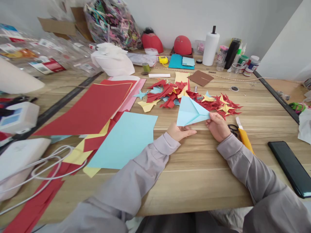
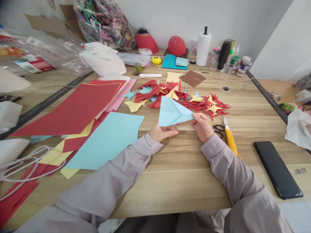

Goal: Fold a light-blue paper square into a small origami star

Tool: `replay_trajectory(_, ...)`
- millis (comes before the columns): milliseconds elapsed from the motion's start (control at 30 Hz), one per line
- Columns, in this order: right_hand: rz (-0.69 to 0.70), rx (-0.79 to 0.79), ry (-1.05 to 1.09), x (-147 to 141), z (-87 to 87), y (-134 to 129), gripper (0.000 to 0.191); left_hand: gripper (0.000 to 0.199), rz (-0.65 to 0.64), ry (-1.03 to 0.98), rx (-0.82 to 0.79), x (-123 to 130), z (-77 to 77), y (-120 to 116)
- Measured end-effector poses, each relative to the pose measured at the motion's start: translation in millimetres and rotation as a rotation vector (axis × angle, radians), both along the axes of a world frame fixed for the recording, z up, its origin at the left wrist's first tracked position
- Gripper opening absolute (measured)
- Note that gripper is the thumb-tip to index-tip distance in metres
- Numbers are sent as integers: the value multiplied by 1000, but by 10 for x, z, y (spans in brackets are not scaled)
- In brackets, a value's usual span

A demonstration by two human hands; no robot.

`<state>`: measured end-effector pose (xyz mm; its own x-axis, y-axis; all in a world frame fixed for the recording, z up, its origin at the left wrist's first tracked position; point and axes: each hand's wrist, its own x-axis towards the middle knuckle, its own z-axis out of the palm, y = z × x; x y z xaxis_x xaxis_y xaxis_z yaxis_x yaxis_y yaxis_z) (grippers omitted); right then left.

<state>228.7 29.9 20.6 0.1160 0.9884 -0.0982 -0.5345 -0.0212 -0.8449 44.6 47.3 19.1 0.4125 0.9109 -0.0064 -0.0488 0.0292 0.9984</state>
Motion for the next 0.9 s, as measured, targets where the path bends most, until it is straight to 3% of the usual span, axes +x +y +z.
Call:
replay_trajectory(133, 7, 14, -227, -58, -27, -31, 24, 37, 90, 63, -59, 26, 44, -24)
replay_trajectory(267, 71, 10, -396, -112, 0, -86, 22, 44, 152, -53, -125, -16, 57, 32)
replay_trajectory(400, 192, 82, -575, -172, 42, -140, 20, 39, 166, 0, -57, -4, 53, 10)
replay_trajectory(533, 279, 150, -667, -212, 26, -155, 21, 39, 172, 100, -9, 43, 72, -49)
replay_trajectory(767, 380, 187, -773, -201, 19, -152, 24, 30, 187, 27, -51, 70, 52, -43)
replay_trajectory(900, 394, 180, -774, -199, 33, -158, 21, 36, 232, 45, -49, 57, 45, -37)
